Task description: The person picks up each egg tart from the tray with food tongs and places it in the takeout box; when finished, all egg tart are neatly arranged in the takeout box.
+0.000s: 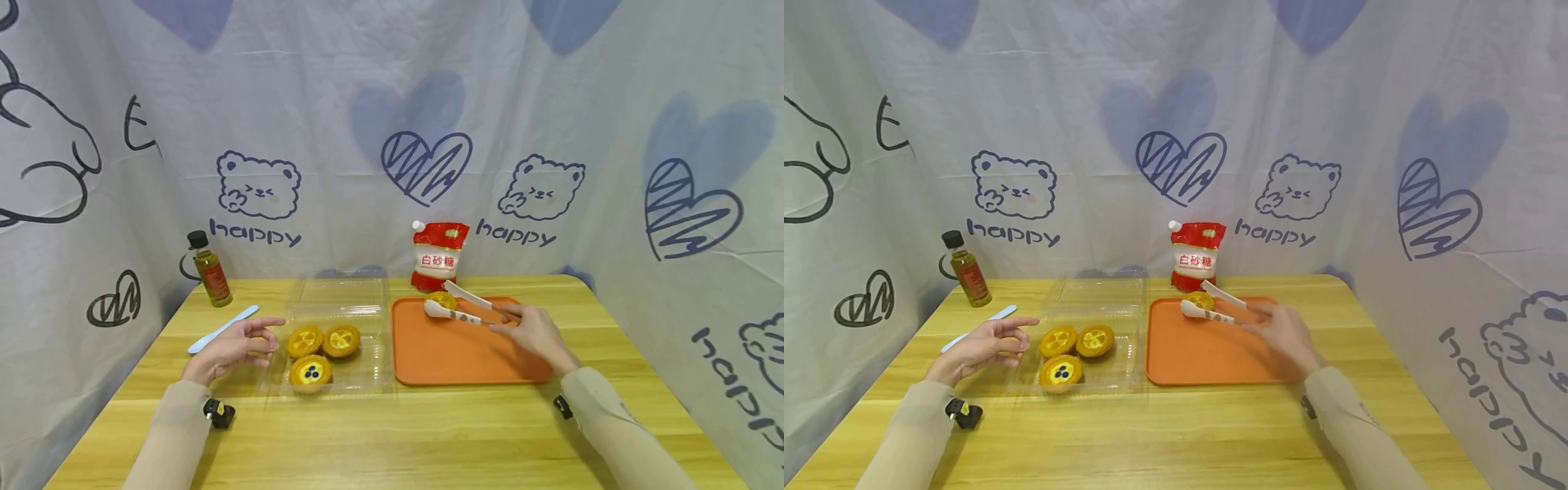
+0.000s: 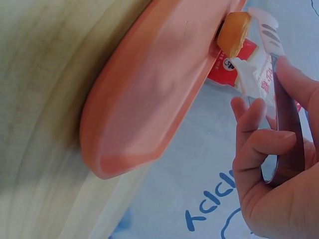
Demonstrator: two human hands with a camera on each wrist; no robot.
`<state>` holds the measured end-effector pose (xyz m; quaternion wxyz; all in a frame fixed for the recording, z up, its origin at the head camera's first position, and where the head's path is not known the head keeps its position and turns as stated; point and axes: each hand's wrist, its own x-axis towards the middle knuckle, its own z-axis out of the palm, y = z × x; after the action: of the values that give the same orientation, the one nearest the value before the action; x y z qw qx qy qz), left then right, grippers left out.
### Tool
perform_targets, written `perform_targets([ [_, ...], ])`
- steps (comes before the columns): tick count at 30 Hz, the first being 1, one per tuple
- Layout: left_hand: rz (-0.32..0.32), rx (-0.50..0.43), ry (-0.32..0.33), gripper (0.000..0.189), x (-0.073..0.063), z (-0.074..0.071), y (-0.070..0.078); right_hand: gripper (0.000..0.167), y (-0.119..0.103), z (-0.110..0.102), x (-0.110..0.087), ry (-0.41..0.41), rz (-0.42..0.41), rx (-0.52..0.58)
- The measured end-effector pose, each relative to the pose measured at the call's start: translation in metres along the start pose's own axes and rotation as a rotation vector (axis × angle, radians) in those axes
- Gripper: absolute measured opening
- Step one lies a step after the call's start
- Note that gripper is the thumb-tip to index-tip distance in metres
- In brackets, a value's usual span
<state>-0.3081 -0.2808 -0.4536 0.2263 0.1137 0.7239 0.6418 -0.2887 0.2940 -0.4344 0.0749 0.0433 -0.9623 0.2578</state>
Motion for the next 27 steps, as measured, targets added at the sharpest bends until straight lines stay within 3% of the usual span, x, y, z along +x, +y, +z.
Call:
perform_targets([
  [13, -0.013, -0.001, 0.011, 0.070, -0.001, 0.003, 0.003, 0.048, 0.004, 0.007, 0.004, -0.023, -0.013, -0.002],
  [27, -0.004, 0.012, 0.009, 0.069, -0.001, 0.002, 0.002, 0.037, 0.004, 0.010, 0.001, 0.036, -0.050, -0.019],
])
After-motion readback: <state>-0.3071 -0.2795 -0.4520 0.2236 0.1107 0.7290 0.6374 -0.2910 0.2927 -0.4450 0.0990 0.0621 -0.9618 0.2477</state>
